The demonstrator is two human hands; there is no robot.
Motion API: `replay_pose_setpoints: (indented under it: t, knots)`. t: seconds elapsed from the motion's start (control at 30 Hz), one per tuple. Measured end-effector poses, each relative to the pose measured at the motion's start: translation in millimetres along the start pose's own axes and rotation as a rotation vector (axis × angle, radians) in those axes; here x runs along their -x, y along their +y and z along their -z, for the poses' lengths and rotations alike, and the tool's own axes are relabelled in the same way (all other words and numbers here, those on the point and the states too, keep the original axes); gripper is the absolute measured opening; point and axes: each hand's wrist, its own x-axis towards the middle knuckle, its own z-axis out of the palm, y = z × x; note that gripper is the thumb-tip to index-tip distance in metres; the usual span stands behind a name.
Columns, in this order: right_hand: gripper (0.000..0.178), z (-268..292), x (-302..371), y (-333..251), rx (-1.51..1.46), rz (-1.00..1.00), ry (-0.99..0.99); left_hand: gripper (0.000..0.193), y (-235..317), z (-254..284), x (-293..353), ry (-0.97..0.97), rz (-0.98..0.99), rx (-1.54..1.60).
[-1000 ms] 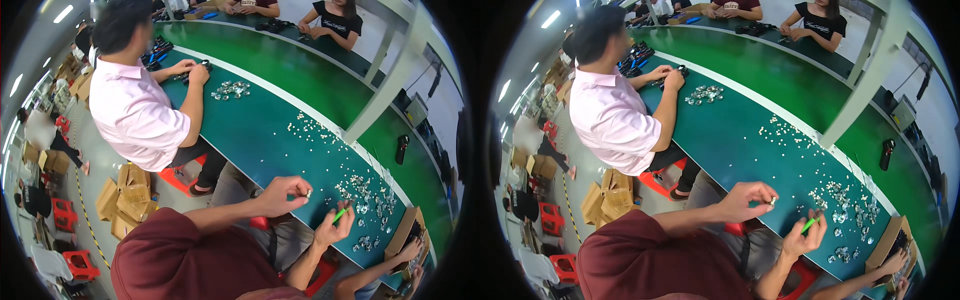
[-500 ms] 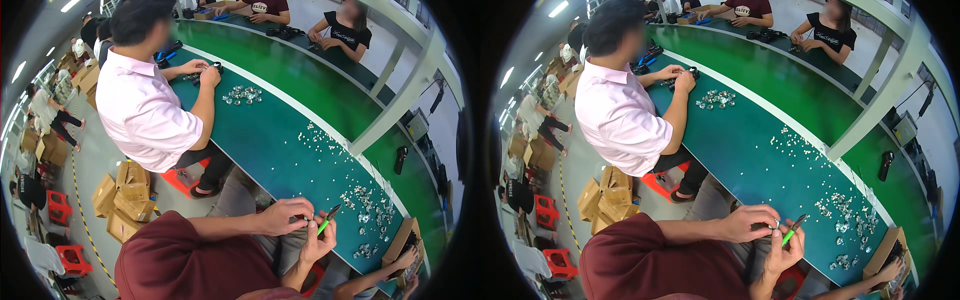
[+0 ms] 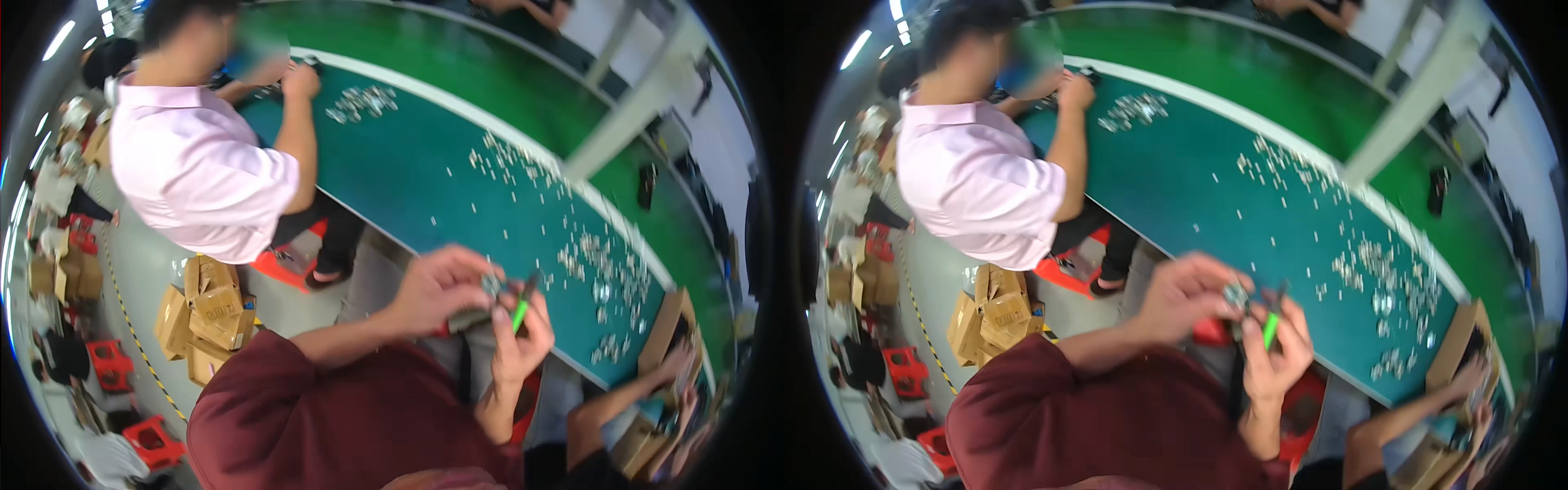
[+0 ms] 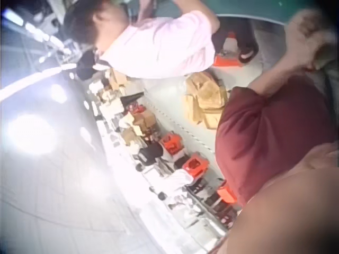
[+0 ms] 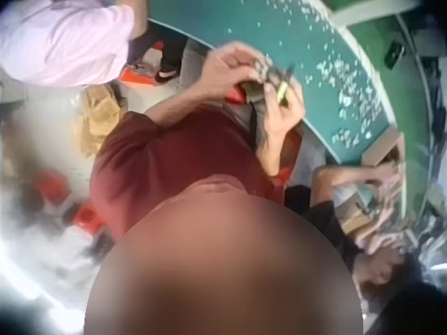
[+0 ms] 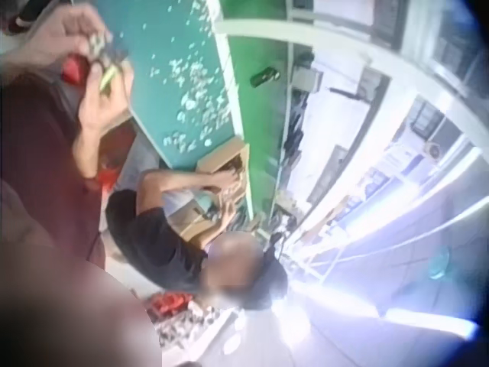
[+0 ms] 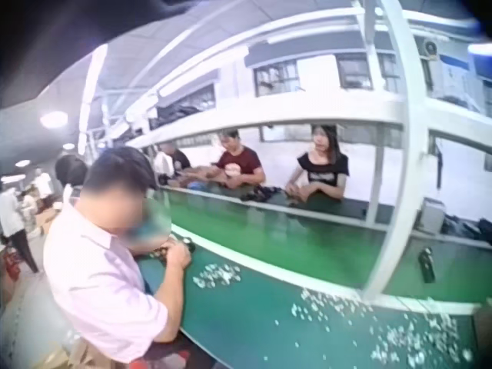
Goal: Using wire cutters to clip and sort electronic components on an assembly line.
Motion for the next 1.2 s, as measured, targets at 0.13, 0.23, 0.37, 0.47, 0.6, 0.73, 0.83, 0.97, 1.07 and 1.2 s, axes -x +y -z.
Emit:
replay_pose_setpoints:
  t: [0.13, 0.23, 0.37, 0.47, 0.6, 0.73, 0.83, 0.97, 1.07, 1.2]
  knots:
    - [0.024, 1, -5, -1, 0.247, 0.074, -0.061, 0.028, 11, 23, -8, -0.048, -0.155, 0.043]
    - [0.029, 4, -5, -7, 0.361, 0.060, -0.111, 0.028, 13, 28, -9, -0.052, -0.141, 0.058]
    - [0.034, 2, 3, -14, 0.360, 0.097, -0.202, 0.031, 12, 30, -5, -0.066, -0.169, 0.049]
    - [0.034, 7, 5, -24, 0.440, 0.189, -0.219, 0.033, 12, 28, 1, -0.080, -0.178, 0.008]
    - [0.034, 8, 4, -23, 0.523, 0.292, -0.231, 0.033, 15, 26, 0, -0.071, -0.205, -0.065]
    - [0.032, 9, 0, -27, 0.590, 0.347, -0.253, 0.033, 15, 27, 2, -0.051, -0.117, -0.028]
    - [0.031, 8, -3, -30, 0.608, 0.370, -0.268, 0.034, 13, 30, 3, -0.051, -0.156, -0.039]
    - [0.027, 7, -9, -33, 0.569, 0.364, -0.278, 0.033, 13, 34, 2, -0.050, -0.172, -0.085]
    - [0.022, 8, -11, -33, 0.544, 0.348, -0.295, 0.034, 12, 35, 1, -0.050, -0.174, -0.118]
    - [0.018, 8, -7, -27, 0.478, 0.293, -0.315, 0.035, 11, 39, 2, -0.058, -0.177, -0.169]
